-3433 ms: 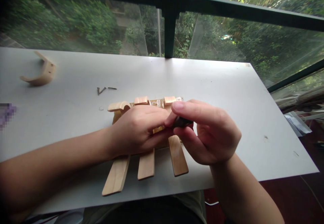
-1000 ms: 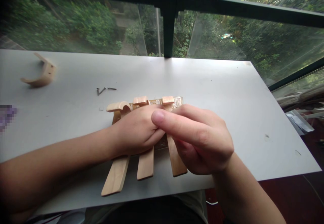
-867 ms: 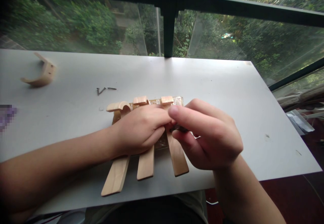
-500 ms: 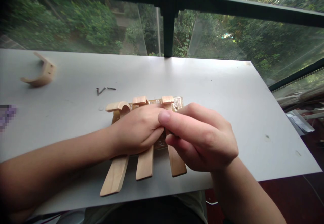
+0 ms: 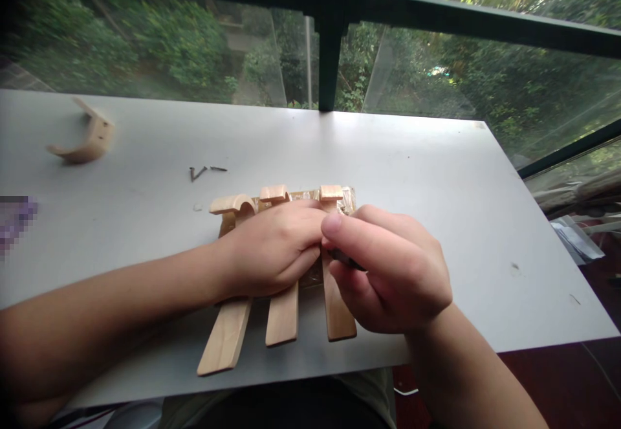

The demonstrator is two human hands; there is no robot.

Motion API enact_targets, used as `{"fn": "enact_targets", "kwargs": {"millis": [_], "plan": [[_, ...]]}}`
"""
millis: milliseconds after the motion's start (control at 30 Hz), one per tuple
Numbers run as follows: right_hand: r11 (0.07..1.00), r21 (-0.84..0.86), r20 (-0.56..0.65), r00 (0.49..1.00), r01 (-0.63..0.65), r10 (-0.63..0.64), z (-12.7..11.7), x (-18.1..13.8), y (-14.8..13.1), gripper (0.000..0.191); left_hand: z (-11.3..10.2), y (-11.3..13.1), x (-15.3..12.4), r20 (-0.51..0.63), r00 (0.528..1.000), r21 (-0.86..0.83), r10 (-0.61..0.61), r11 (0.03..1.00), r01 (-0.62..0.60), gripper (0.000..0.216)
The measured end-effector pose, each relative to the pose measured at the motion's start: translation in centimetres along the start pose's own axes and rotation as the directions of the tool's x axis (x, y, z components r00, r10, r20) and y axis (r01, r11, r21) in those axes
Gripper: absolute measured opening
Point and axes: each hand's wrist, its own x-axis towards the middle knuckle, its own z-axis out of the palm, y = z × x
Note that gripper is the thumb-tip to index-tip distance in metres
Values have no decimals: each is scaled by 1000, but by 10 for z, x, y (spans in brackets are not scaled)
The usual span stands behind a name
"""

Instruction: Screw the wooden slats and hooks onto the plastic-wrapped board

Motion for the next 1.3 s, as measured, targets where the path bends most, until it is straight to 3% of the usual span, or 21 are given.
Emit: {"fn": "enact_targets", "kwargs": {"millis": [267,567,833,1000,1167,1300], "plan": [[994,-104,-39,999,23,-27,0,3,-1,68,2,0,0,-2,1000,21,21,1000,-21,16],[994,-74,-168,982,81,-92,6,4,4,63,1,2,0,-17,1000,41,25,999,-25,19],[995,-54,-155,983,87,-95,6,6,4,62,0,1,-1,-58,993,-20,100,995,-101,16],[997,-33,-204,976,73,-78,7,0,2,50,0,0,-2,-103,993,-63,64,995,-71,13],[1000,19,-223,974,-22,25,6,-4,-6,38,2,-1,-3,-150,987,-81,58,994,-71,13],[995,101,-250,968,19,7,4,0,-3,38,2,-1,-3,-136,989,-64,64,995,-74,15]]}}
